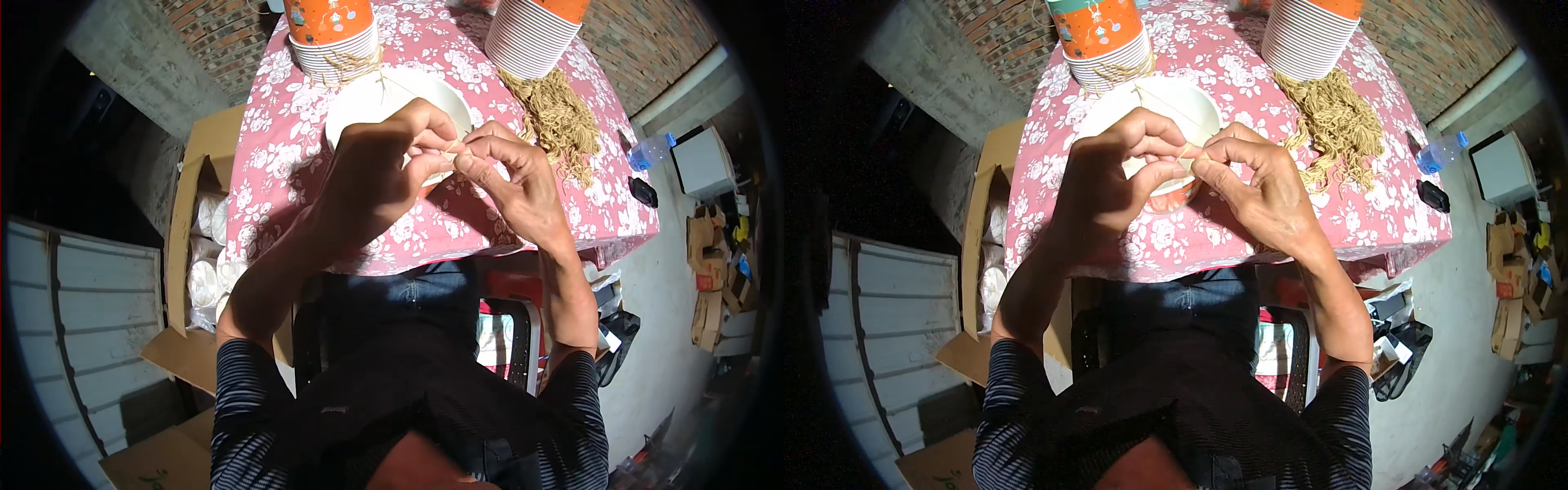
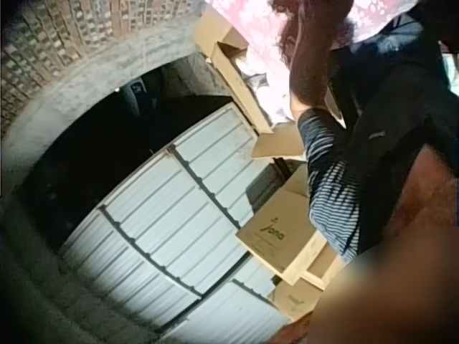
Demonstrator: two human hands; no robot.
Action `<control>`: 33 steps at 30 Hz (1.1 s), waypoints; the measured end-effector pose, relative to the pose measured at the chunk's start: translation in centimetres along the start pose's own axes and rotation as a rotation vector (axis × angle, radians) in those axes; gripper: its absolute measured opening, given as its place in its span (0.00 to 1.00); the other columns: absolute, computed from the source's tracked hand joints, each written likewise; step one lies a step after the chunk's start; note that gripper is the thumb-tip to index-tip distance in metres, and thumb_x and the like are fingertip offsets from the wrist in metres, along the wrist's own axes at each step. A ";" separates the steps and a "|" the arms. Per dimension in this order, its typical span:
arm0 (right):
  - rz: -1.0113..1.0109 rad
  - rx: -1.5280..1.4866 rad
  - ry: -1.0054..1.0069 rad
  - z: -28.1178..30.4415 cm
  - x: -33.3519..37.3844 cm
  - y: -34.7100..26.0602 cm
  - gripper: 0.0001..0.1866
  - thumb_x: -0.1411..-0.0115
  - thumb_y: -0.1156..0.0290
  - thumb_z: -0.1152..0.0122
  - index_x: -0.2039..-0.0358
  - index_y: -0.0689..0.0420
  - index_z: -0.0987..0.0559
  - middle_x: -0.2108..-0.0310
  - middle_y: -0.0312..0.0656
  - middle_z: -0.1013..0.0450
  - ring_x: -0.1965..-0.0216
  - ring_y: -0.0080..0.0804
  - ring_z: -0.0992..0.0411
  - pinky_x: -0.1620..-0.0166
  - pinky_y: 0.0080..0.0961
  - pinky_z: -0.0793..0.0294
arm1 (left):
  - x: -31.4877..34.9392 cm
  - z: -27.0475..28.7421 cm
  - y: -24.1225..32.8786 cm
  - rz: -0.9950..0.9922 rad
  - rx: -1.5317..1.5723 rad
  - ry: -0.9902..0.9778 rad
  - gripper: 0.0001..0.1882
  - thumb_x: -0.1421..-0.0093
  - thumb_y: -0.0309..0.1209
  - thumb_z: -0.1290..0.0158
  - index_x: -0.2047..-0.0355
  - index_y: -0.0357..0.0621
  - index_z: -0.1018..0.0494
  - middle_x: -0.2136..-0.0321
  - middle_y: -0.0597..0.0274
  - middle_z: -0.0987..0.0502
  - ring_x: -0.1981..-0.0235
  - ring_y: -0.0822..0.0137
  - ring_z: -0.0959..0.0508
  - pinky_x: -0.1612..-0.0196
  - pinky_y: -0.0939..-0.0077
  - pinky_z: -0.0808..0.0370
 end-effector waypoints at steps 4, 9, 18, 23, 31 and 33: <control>0.103 0.047 0.005 -0.3 0.2 -0.3 0.05 0.34 0.77 0.37 0.65 0.67 0.20 0.66 0.46 0.24 0.63 0.34 0.24 0.57 0.29 0.26 | 0.2 -0.2 -0.2 0.003 0.035 0.025 0.11 0.39 0.19 0.38 0.57 0.36 0.26 0.69 0.52 0.16 0.62 0.58 0.12 0.61 0.70 0.18; 0.167 0.205 0.018 -0.4 0.8 -1.2 0.05 0.35 0.76 0.36 0.65 0.66 0.20 0.67 0.47 0.25 0.64 0.40 0.24 0.59 0.33 0.25 | 0.2 -0.5 -0.2 0.007 -0.103 -0.051 0.12 0.41 0.20 0.36 0.59 0.36 0.25 0.70 0.52 0.16 0.65 0.59 0.13 0.64 0.70 0.19; 0.206 0.253 0.024 0.1 1.1 -1.9 0.05 0.33 0.77 0.38 0.64 0.66 0.21 0.68 0.47 0.26 0.66 0.42 0.24 0.60 0.34 0.25 | 0.1 -0.6 -1.0 0.049 0.063 -0.083 0.10 0.42 0.22 0.34 0.60 0.38 0.21 0.71 0.60 0.16 0.69 0.69 0.15 0.64 0.77 0.20; 0.126 0.179 -0.007 0.3 1.3 -1.4 0.05 0.30 0.77 0.42 0.60 0.66 0.22 0.68 0.46 0.26 0.66 0.38 0.25 0.58 0.32 0.26 | -0.1 -0.7 -1.6 0.208 0.210 -0.151 0.08 0.39 0.23 0.35 0.60 0.37 0.20 0.71 0.62 0.17 0.69 0.74 0.18 0.64 0.80 0.21; 0.003 0.074 0.011 0.6 1.4 -1.9 0.12 0.33 0.74 0.35 0.53 0.67 0.18 0.62 0.47 0.20 0.60 0.32 0.22 0.54 0.28 0.24 | 0.1 -1.1 -2.7 0.360 0.330 -0.191 0.09 0.38 0.25 0.37 0.60 0.36 0.24 0.70 0.65 0.18 0.70 0.80 0.21 0.65 0.82 0.22; 0.036 0.091 0.045 0.8 1.3 -1.7 0.11 0.36 0.75 0.33 0.54 0.66 0.15 0.63 0.48 0.19 0.62 0.31 0.21 0.56 0.28 0.23 | 0.1 -1.2 -2.6 0.402 0.403 -0.180 0.08 0.38 0.25 0.38 0.61 0.37 0.24 0.70 0.65 0.19 0.69 0.80 0.21 0.65 0.82 0.22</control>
Point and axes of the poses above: each hand's wrist, its own x-axis away from the middle knuckle, its own z-axis out of the back of the hand, y = z × x, the point moved 4 cm from there along -x, towards the middle knuckle
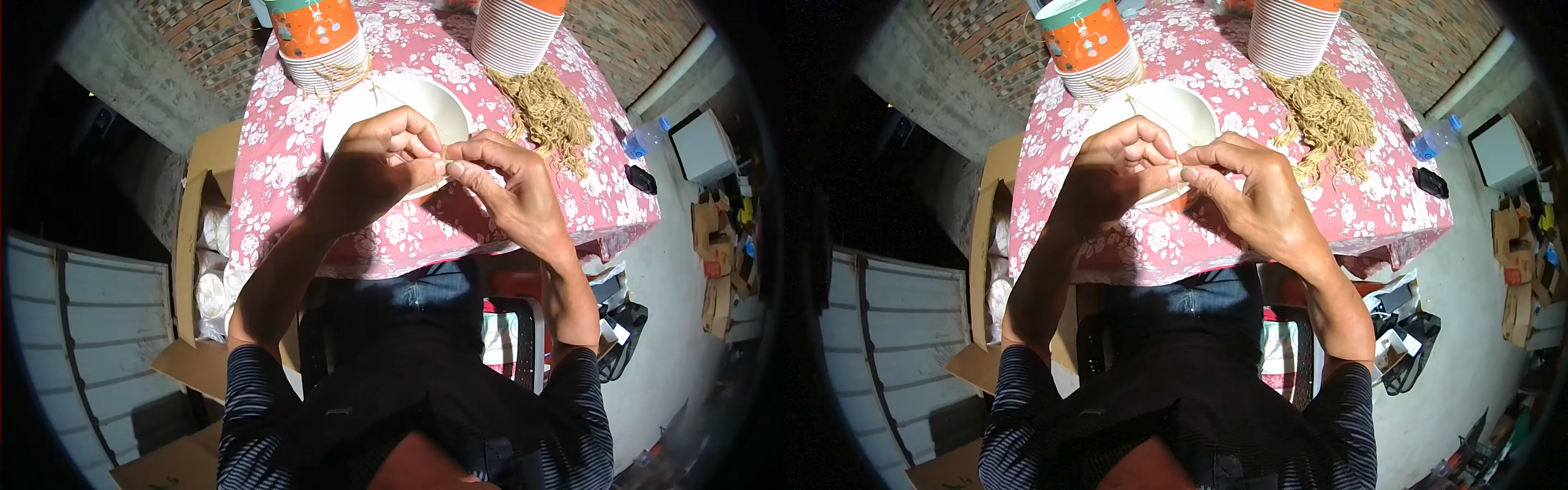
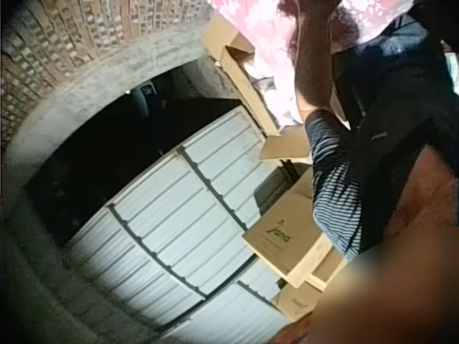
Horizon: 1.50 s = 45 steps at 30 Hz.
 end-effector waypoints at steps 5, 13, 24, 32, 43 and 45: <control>-0.006 -0.019 0.014 0.4 0.1 0.0 0.10 0.38 0.77 0.30 0.56 0.66 0.15 0.69 0.46 0.19 0.67 0.29 0.21 0.61 0.27 0.22 | 0.0 -0.2 0.6 0.049 0.035 -0.015 0.08 0.38 0.25 0.39 0.60 0.37 0.25 0.69 0.64 0.19 0.67 0.78 0.20 0.62 0.82 0.22; 0.201 0.099 0.101 0.4 0.8 -0.7 0.17 0.44 0.77 0.26 0.54 0.65 0.17 0.70 0.43 0.19 0.68 0.29 0.21 0.62 0.27 0.22 | 0.0 0.0 0.7 0.172 0.255 -0.037 0.10 0.38 0.27 0.37 0.60 0.40 0.27 0.68 0.63 0.18 0.65 0.77 0.20 0.57 0.81 0.23; 0.306 0.116 0.084 1.0 1.6 -0.2 0.20 0.46 0.76 0.25 0.52 0.65 0.18 0.73 0.41 0.21 0.69 0.32 0.25 0.63 0.29 0.24 | -0.1 -0.2 -0.2 0.181 0.443 -0.077 0.13 0.38 0.28 0.38 0.57 0.38 0.27 0.66 0.61 0.18 0.65 0.76 0.19 0.60 0.82 0.22; 0.169 0.197 0.079 1.0 1.3 -1.0 0.07 0.42 0.75 0.28 0.65 0.65 0.15 0.73 0.44 0.20 0.73 0.30 0.26 0.67 0.27 0.27 | 0.0 -1.6 -0.2 0.053 0.249 0.006 0.10 0.35 0.27 0.40 0.58 0.38 0.28 0.67 0.61 0.18 0.65 0.78 0.20 0.60 0.82 0.23; -0.031 -0.049 0.099 0.4 2.2 0.3 0.07 0.36 0.75 0.35 0.68 0.66 0.20 0.74 0.40 0.21 0.73 0.24 0.26 0.66 0.24 0.26 | 1.8 -2.8 1.0 -0.137 -0.146 0.047 0.07 0.35 0.24 0.40 0.59 0.33 0.24 0.70 0.57 0.17 0.64 0.70 0.17 0.59 0.73 0.22; 0.009 -0.026 0.058 0.1 2.2 0.7 0.06 0.35 0.75 0.37 0.67 0.65 0.21 0.74 0.43 0.22 0.72 0.29 0.24 0.65 0.28 0.26 | 2.0 -2.6 1.3 -0.169 -0.265 0.046 0.07 0.36 0.22 0.38 0.59 0.34 0.22 0.69 0.59 0.16 0.65 0.74 0.18 0.60 0.76 0.21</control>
Point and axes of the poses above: each hand's wrist, its own x-axis away from the middle knuckle, its own z-axis out of the back of the hand, y = z × x, the point moved 4 cm from there along -x, towards the middle knuckle
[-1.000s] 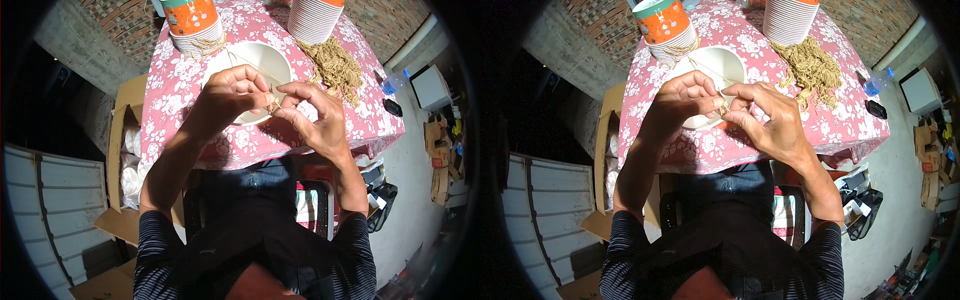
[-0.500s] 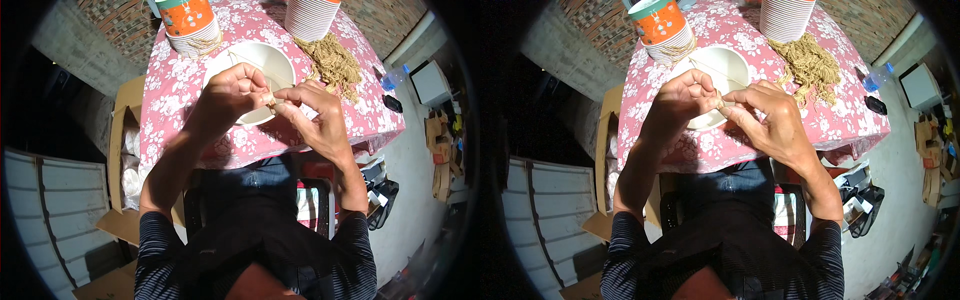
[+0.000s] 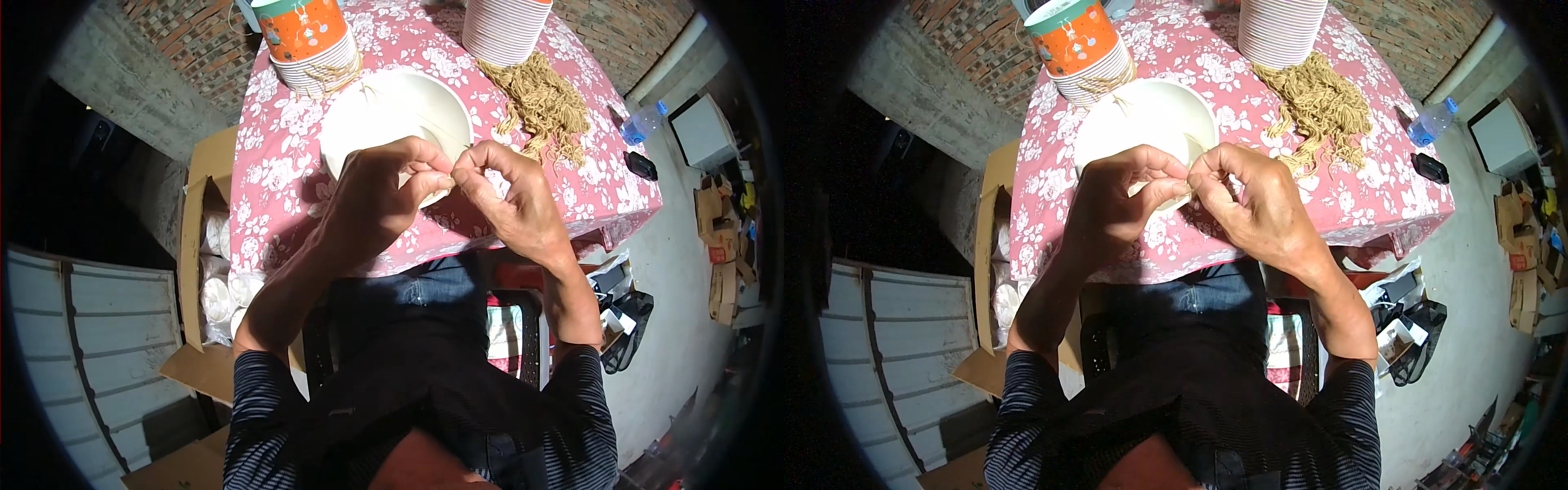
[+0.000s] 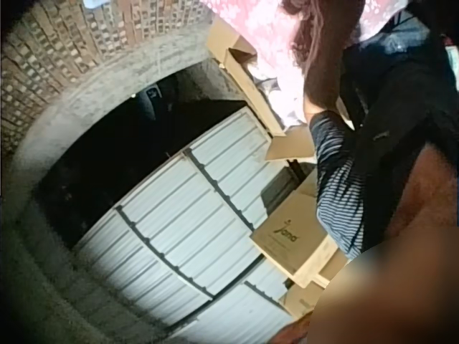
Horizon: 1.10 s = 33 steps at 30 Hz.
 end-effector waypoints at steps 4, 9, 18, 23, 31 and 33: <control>0.026 0.105 -0.060 -0.1 0.1 -0.1 0.04 0.33 0.78 0.37 0.64 0.65 0.22 0.70 0.40 0.24 0.66 0.27 0.26 0.60 0.27 0.28 | 0.0 0.3 1.0 0.012 -0.074 0.020 0.06 0.37 0.22 0.37 0.60 0.36 0.21 0.69 0.57 0.16 0.66 0.69 0.16 0.60 0.73 0.21; 0.336 0.403 0.053 -0.6 -0.2 -0.7 0.05 0.38 0.77 0.34 0.67 0.59 0.24 0.75 0.46 0.29 0.73 0.48 0.29 0.65 0.39 0.31 | -0.2 0.5 1.2 -0.048 -0.240 -0.008 0.06 0.38 0.22 0.38 0.61 0.36 0.21 0.71 0.50 0.17 0.67 0.54 0.15 0.62 0.69 0.21; 0.375 0.386 0.150 -1.0 -0.7 -0.8 0.06 0.40 0.80 0.33 0.67 0.60 0.23 0.74 0.45 0.26 0.74 0.43 0.26 0.66 0.36 0.29 | -1.9 1.5 -1.2 0.167 -0.001 -0.151 0.09 0.32 0.29 0.45 0.61 0.35 0.21 0.71 0.56 0.19 0.68 0.69 0.21 0.60 0.72 0.24; 0.198 0.191 0.135 -0.7 -0.7 -0.2 0.04 0.39 0.80 0.34 0.66 0.64 0.22 0.73 0.45 0.23 0.73 0.36 0.23 0.70 0.30 0.27 | -2.2 1.4 -0.8 0.307 0.184 -0.207 0.12 0.32 0.32 0.45 0.59 0.33 0.20 0.68 0.56 0.17 0.65 0.70 0.19 0.57 0.73 0.23; 0.041 0.172 0.113 0.1 -0.8 -0.3 0.04 0.40 0.78 0.35 0.71 0.64 0.21 0.76 0.43 0.23 0.76 0.29 0.24 0.72 0.26 0.29 | -2.5 0.9 -1.4 0.349 0.197 -0.157 0.14 0.34 0.33 0.43 0.58 0.32 0.20 0.67 0.55 0.17 0.65 0.69 0.18 0.59 0.74 0.22; 0.063 0.152 0.106 0.1 -0.8 -0.2 0.04 0.41 0.78 0.35 0.71 0.64 0.21 0.76 0.42 0.22 0.76 0.28 0.25 0.72 0.26 0.29 | -2.4 0.7 -2.0 0.347 0.212 -0.162 0.14 0.34 0.33 0.43 0.59 0.32 0.21 0.69 0.56 0.17 0.66 0.70 0.19 0.60 0.74 0.22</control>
Point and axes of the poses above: each hand's wrist, its own x-axis away from the middle knuckle, its own z-axis out of the back of the hand, y = z × x, the point moved 4 cm from there along -x, towards the middle knuckle
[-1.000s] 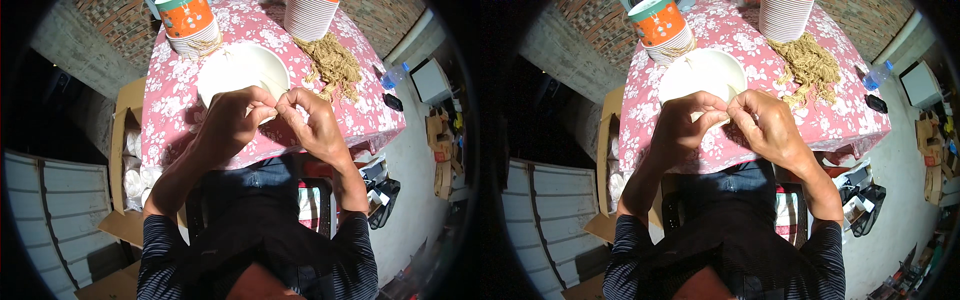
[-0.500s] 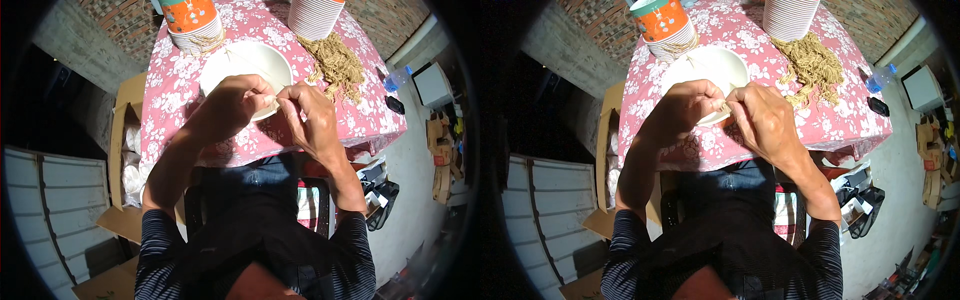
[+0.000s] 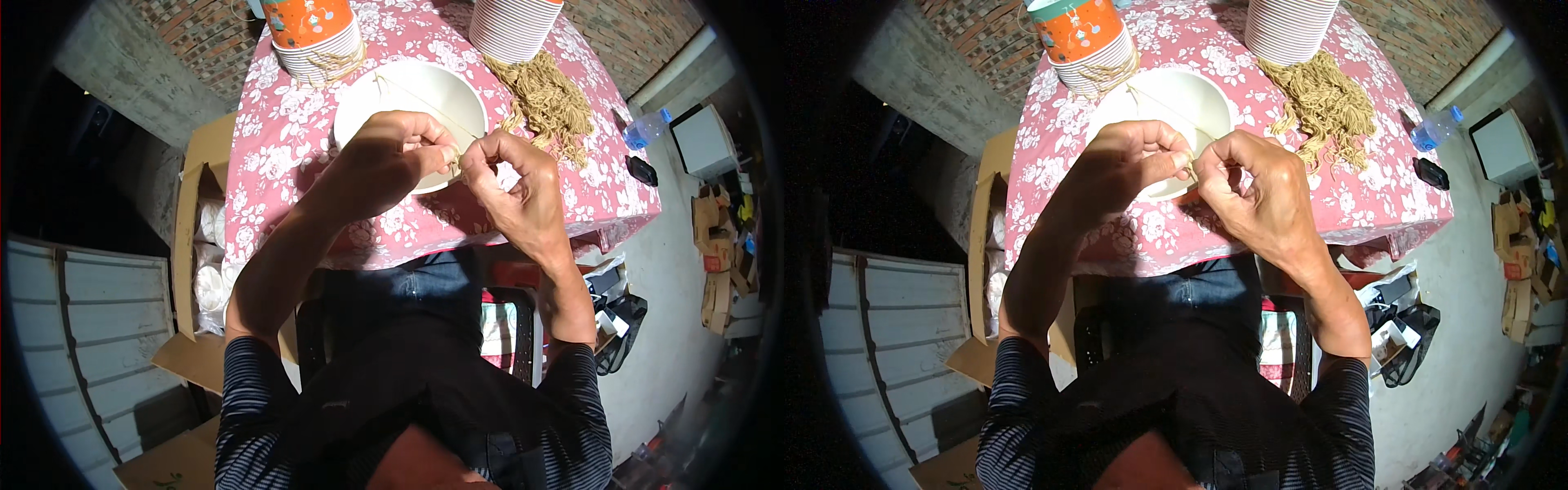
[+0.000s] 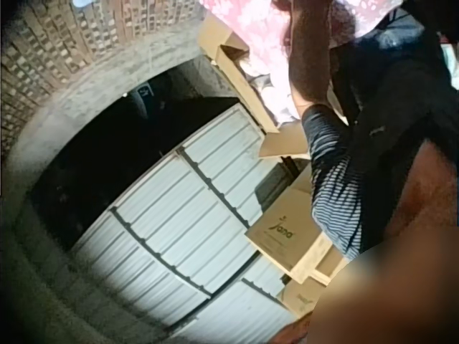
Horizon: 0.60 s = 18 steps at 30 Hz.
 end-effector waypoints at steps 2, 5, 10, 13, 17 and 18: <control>0.020 -0.022 -0.005 0.1 0.1 0.0 0.03 0.42 0.78 0.35 0.71 0.64 0.21 0.76 0.42 0.22 0.77 0.27 0.25 0.73 0.25 0.29 | -0.1 -0.1 -0.1 -0.002 0.014 -0.008 0.13 0.35 0.33 0.43 0.59 0.32 0.21 0.70 0.57 0.18 0.68 0.71 0.20 0.61 0.74 0.23; -0.015 -0.019 -0.016 0.2 0.2 0.0 0.02 0.43 0.79 0.36 0.72 0.64 0.20 0.76 0.42 0.22 0.77 0.26 0.25 0.73 0.25 0.29 | -0.3 -0.3 0.1 0.073 0.003 -0.040 0.11 0.34 0.30 0.42 0.58 0.34 0.23 0.65 0.59 0.18 0.61 0.73 0.19 0.55 0.79 0.23; -0.101 -0.068 -0.019 0.4 0.6 0.6 0.02 0.41 0.79 0.36 0.70 0.64 0.19 0.76 0.39 0.23 0.75 0.20 0.28 0.70 0.23 0.28 | -0.1 -0.8 1.3 0.008 0.149 0.028 0.14 0.37 0.28 0.41 0.53 0.34 0.25 0.65 0.59 0.18 0.62 0.73 0.20 0.58 0.77 0.22; -0.191 -0.173 -0.017 0.3 0.7 0.6 0.02 0.41 0.79 0.36 0.68 0.64 0.19 0.76 0.39 0.24 0.75 0.18 0.29 0.69 0.22 0.28 | 0.0 -0.7 1.6 -0.007 0.192 -0.056 0.19 0.38 0.26 0.40 0.47 0.36 0.29 0.62 0.59 0.18 0.60 0.72 0.19 0.56 0.77 0.21; -0.075 -0.221 0.063 0.4 0.7 0.9 0.03 0.42 0.80 0.35 0.66 0.65 0.18 0.75 0.40 0.24 0.75 0.21 0.27 0.68 0.22 0.27 | -0.3 -0.5 1.4 0.019 0.267 -0.068 0.20 0.38 0.26 0.40 0.47 0.36 0.29 0.62 0.58 0.17 0.59 0.72 0.18 0.55 0.78 0.21; 0.014 -0.118 0.103 0.6 0.6 0.6 0.04 0.42 0.81 0.34 0.66 0.65 0.18 0.75 0.41 0.23 0.74 0.23 0.26 0.69 0.23 0.27 | -0.5 -0.4 1.2 0.038 0.306 -0.061 0.20 0.38 0.26 0.39 0.47 0.35 0.29 0.61 0.58 0.17 0.59 0.72 0.18 0.55 0.79 0.21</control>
Point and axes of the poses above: each hand's wrist, its own x-axis away from the middle knuckle, its own z-axis out of the back of the hand, y = z × x, the point moved 4 cm from there along -x, towards the middle knuckle
